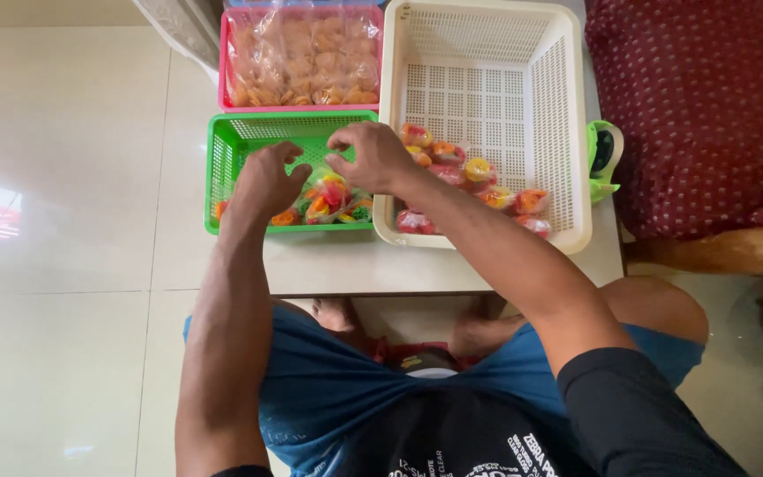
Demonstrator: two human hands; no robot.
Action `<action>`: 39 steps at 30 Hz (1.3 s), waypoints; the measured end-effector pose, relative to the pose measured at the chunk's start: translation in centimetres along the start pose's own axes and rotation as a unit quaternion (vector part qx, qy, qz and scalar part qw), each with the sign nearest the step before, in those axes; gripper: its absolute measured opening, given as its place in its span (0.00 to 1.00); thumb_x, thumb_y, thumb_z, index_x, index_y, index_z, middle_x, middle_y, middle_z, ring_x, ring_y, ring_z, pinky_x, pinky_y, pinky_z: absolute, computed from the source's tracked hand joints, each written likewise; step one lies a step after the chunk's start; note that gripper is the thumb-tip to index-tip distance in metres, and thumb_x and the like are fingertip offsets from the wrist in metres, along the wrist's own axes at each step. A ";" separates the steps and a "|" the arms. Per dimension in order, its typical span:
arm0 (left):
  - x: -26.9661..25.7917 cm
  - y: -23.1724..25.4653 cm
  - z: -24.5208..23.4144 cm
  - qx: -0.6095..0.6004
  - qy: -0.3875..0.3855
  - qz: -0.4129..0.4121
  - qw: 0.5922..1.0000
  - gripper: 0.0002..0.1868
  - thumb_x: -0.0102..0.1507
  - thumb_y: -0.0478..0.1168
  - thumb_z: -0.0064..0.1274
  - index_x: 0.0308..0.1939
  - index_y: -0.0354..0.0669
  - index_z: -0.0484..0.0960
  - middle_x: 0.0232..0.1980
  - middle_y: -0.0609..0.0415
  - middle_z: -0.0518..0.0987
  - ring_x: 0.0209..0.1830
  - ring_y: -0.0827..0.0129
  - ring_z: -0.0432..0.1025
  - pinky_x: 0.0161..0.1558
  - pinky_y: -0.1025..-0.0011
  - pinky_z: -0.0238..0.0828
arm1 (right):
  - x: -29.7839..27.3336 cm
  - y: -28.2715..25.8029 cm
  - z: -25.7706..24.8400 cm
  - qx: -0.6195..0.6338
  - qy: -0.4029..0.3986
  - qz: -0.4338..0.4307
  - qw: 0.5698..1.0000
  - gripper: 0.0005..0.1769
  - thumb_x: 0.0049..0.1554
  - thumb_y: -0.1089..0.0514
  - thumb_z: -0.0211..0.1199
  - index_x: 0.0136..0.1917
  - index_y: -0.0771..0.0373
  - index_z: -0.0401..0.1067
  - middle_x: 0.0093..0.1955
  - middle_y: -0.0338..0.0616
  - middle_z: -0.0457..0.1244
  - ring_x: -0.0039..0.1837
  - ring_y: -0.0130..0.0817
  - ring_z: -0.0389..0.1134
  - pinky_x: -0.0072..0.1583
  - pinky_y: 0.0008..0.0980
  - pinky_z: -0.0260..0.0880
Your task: Packaging candies into small plastic bags and sealing them with a tape dispenser
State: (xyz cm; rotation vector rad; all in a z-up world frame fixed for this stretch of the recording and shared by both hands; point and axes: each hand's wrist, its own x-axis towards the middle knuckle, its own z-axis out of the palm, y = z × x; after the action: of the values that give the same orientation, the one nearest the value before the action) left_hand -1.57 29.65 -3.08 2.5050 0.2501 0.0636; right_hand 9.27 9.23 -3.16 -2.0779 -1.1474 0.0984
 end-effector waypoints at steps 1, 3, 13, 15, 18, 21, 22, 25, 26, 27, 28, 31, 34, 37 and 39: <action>0.1 -0.3 0.2 -0.001 -0.002 0.000 1.000 0.18 0.62 0.45 0.57 0.53 0.46 0.85 0.45 0.44 0.84 0.53 0.43 0.77 0.54 0.43 0.73 | 0.3 0.0 0.4 0.000 -0.001 0.002 1.000 0.14 0.56 0.46 0.63 0.49 0.55 0.79 0.44 0.48 0.71 0.52 0.55 0.72 0.56 0.52 0.70; 0.3 -0.9 0.5 0.010 -0.011 -0.026 1.000 0.18 0.61 0.47 0.57 0.54 0.48 0.84 0.45 0.47 0.84 0.54 0.45 0.76 0.55 0.45 0.74 | 1.2 -0.1 1.1 -0.001 -0.025 0.001 1.000 0.14 0.57 0.46 0.61 0.47 0.55 0.80 0.42 0.48 0.71 0.51 0.55 0.73 0.55 0.51 0.70; 1.3 -0.2 1.4 0.058 -0.059 -0.111 0.990 0.16 0.61 0.52 0.54 0.49 0.58 0.86 0.43 0.50 0.85 0.52 0.47 0.78 0.53 0.46 0.75 | 2.3 0.2 3.8 -0.080 -0.111 0.099 0.986 0.13 0.53 0.43 0.60 0.34 0.48 0.77 0.34 0.42 0.70 0.46 0.52 0.74 0.56 0.49 0.69; 1.6 -0.6 2.0 0.086 -0.048 -0.120 0.988 0.12 0.61 0.52 0.51 0.42 0.63 0.88 0.39 0.49 0.85 0.48 0.46 0.79 0.50 0.47 0.77 | 2.6 1.0 4.3 -0.097 -0.097 0.098 0.986 0.12 0.52 0.45 0.59 0.30 0.46 0.77 0.31 0.41 0.69 0.45 0.51 0.74 0.54 0.47 0.70; 2.0 -0.6 2.9 0.079 -0.040 -0.127 0.988 0.12 0.57 0.45 0.49 0.35 0.57 0.89 0.34 0.46 0.84 0.42 0.42 0.80 0.45 0.48 0.78 | 2.2 0.0 3.7 -0.097 -0.106 0.108 0.984 0.11 0.51 0.50 0.59 0.29 0.47 0.76 0.32 0.43 0.69 0.46 0.53 0.74 0.54 0.50 0.71; 2.1 -0.2 2.5 0.093 -0.042 -0.129 0.986 0.12 0.58 0.46 0.48 0.34 0.58 0.89 0.34 0.45 0.84 0.43 0.42 0.80 0.46 0.47 0.77 | 2.2 -0.1 3.6 -0.105 -0.102 0.089 0.985 0.12 0.53 0.52 0.58 0.30 0.50 0.76 0.32 0.47 0.69 0.47 0.56 0.73 0.56 0.51 0.70; 2.1 0.0 2.3 0.094 -0.041 -0.127 0.987 0.12 0.58 0.46 0.48 0.34 0.58 0.89 0.34 0.45 0.84 0.43 0.42 0.80 0.46 0.47 0.77 | 2.2 -0.4 3.3 -0.106 -0.100 0.089 0.985 0.12 0.53 0.52 0.58 0.30 0.50 0.76 0.32 0.47 0.69 0.47 0.56 0.73 0.56 0.51 0.70; 2.1 0.5 1.8 0.095 -0.029 -0.125 0.987 0.12 0.57 0.45 0.48 0.33 0.57 0.89 0.33 0.44 0.84 0.41 0.41 0.80 0.45 0.48 0.78 | 2.0 -1.0 2.5 -0.080 -0.075 0.088 0.990 0.11 0.53 0.53 0.57 0.31 0.52 0.75 0.32 0.49 0.68 0.47 0.56 0.73 0.55 0.51 0.71; 2.1 0.5 1.6 0.098 -0.020 -0.121 0.988 0.12 0.57 0.45 0.48 0.32 0.57 0.89 0.32 0.43 0.84 0.40 0.41 0.80 0.44 0.48 0.77 | 2.0 -1.1 2.3 -0.065 -0.071 0.082 0.992 0.11 0.54 0.53 0.57 0.31 0.52 0.74 0.33 0.48 0.68 0.48 0.55 0.73 0.55 0.51 0.71; 2.2 0.5 1.4 0.101 -0.011 -0.116 0.988 0.11 0.57 0.45 0.48 0.31 0.57 0.88 0.31 0.43 0.83 0.39 0.40 0.79 0.44 0.47 0.77 | 2.0 -1.1 2.1 -0.051 -0.066 0.077 0.994 0.11 0.54 0.54 0.57 0.32 0.53 0.74 0.34 0.46 0.69 0.49 0.53 0.73 0.56 0.50 0.71; 2.1 0.7 1.2 0.101 -0.011 -0.115 0.988 0.11 0.57 0.45 0.48 0.31 0.57 0.88 0.31 0.43 0.83 0.39 0.40 0.79 0.44 0.47 0.77 | 2.2 -1.2 2.1 -0.051 -0.066 0.077 0.994 0.11 0.54 0.54 0.57 0.32 0.53 0.74 0.34 0.46 0.69 0.49 0.53 0.73 0.56 0.50 0.71; 1.8 1.5 0.6 0.087 0.022 -0.110 0.990 0.10 0.57 0.44 0.49 0.31 0.56 0.88 0.29 0.48 0.83 0.36 0.43 0.80 0.42 0.47 0.77 | 2.6 -1.3 1.7 -0.041 -0.037 0.067 0.996 0.11 0.53 0.54 0.56 0.31 0.56 0.72 0.33 0.50 0.67 0.46 0.59 0.71 0.51 0.54 0.70; 1.3 2.6 -0.4 0.041 0.074 -0.100 0.991 0.10 0.57 0.42 0.49 0.32 0.53 0.87 0.29 0.46 0.82 0.36 0.43 0.79 0.41 0.47 0.75 | 2.9 -1.4 1.1 -0.037 -0.021 0.053 0.998 0.10 0.53 0.54 0.57 0.32 0.54 0.72 0.33 0.48 0.67 0.46 0.58 0.72 0.50 0.52 0.70; 1.1 3.9 -1.4 -0.004 0.120 -0.075 0.990 0.09 0.59 0.42 0.52 0.36 0.49 0.88 0.30 0.46 0.82 0.37 0.42 0.79 0.42 0.47 0.75 | 3.4 -1.5 0.3 -0.011 -0.007 0.057 0.998 0.10 0.55 0.53 0.56 0.34 0.53 0.73 0.35 0.47 0.67 0.47 0.55 0.72 0.50 0.50 0.71; 1.1 5.0 -2.2 -0.035 0.181 -0.018 0.983 0.08 0.61 0.40 0.55 0.39 0.45 0.88 0.34 0.43 0.84 0.41 0.40 0.78 0.43 0.41 0.73 | 3.6 -2.3 -1.1 0.009 0.012 0.052 0.999 0.11 0.56 0.52 0.55 0.37 0.50 0.76 0.37 0.48 0.68 0.48 0.55 0.72 0.50 0.50 0.72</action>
State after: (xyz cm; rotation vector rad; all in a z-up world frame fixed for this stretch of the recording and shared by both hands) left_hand 0.14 27.13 1.59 2.4035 0.4327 0.5076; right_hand 10.23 12.04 0.07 -2.1175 -1.0207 0.1315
